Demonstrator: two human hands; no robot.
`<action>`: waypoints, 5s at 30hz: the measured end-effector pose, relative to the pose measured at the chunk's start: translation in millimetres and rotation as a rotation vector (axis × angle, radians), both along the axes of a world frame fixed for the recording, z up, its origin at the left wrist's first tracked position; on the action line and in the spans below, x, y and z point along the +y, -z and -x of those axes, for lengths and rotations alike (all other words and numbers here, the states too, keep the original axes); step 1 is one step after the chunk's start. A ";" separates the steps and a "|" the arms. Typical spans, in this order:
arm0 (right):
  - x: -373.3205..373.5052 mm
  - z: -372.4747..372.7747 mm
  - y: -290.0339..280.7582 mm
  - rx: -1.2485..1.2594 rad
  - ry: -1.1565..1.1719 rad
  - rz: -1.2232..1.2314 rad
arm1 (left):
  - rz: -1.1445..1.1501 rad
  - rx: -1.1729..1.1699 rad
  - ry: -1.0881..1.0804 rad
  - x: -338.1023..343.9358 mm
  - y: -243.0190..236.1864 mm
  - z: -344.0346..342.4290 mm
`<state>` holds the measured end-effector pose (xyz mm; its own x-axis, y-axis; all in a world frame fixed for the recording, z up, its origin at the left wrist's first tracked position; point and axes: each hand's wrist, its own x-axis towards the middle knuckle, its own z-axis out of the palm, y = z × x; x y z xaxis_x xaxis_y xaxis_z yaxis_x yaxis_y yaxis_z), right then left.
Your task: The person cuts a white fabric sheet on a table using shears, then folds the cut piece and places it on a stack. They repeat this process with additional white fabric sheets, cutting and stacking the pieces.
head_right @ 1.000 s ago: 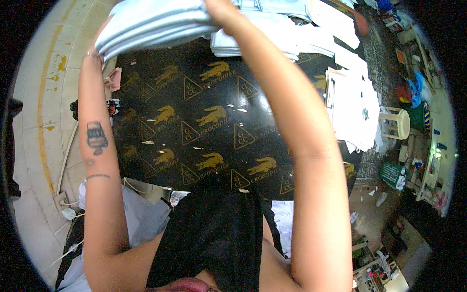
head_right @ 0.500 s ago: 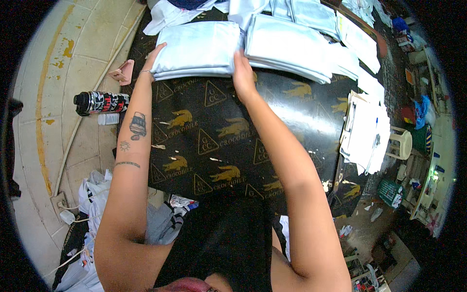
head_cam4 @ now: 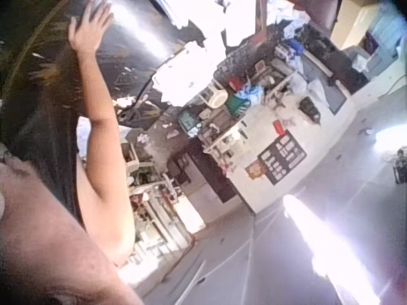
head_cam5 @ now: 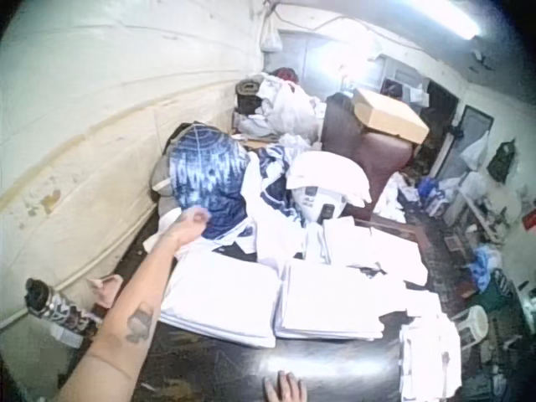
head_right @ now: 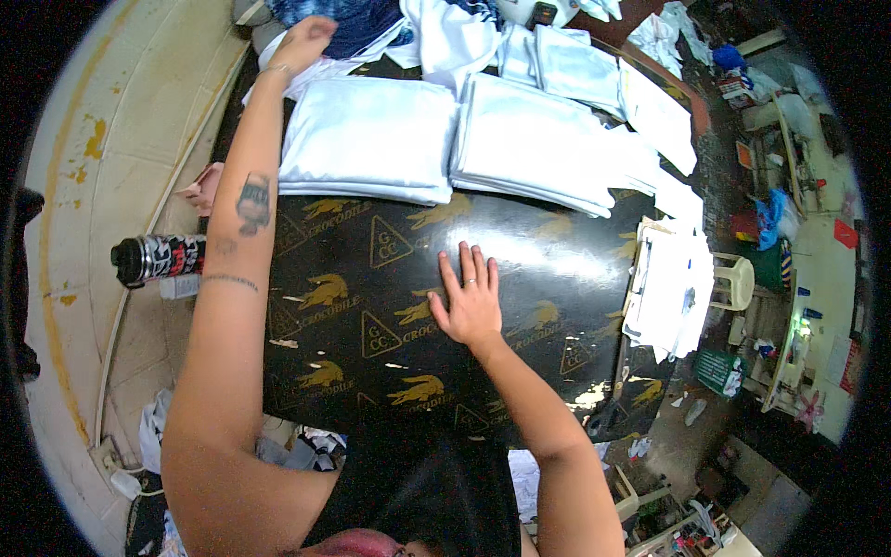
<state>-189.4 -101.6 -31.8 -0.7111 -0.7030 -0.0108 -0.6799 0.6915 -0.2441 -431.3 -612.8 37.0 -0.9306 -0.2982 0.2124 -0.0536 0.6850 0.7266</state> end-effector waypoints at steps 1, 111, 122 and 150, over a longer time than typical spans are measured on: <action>0.1 0.7 -0.4 0.004 0.000 0.007 | -0.173 0.009 0.026 3.7 8.4 28.0; 305.3 -137.2 -33.3 -0.162 -0.021 -0.201 | 0.474 -0.640 -0.348 271.6 76.8 -463.0; 448.4 -127.6 -26.8 -0.257 0.440 -0.078 | 0.866 -0.400 -0.573 306.3 53.8 -444.3; 525.4 -53.6 -71.4 -1.146 -0.081 -0.403 | 0.278 0.105 -0.157 763.6 77.2 -573.0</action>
<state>-135.8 423.8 39.6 -0.1006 -0.5463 -0.8315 -0.2562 0.8218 -0.5089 141.7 150.8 -40.2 -0.8463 -0.3534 0.3986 -0.1089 0.8472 0.5200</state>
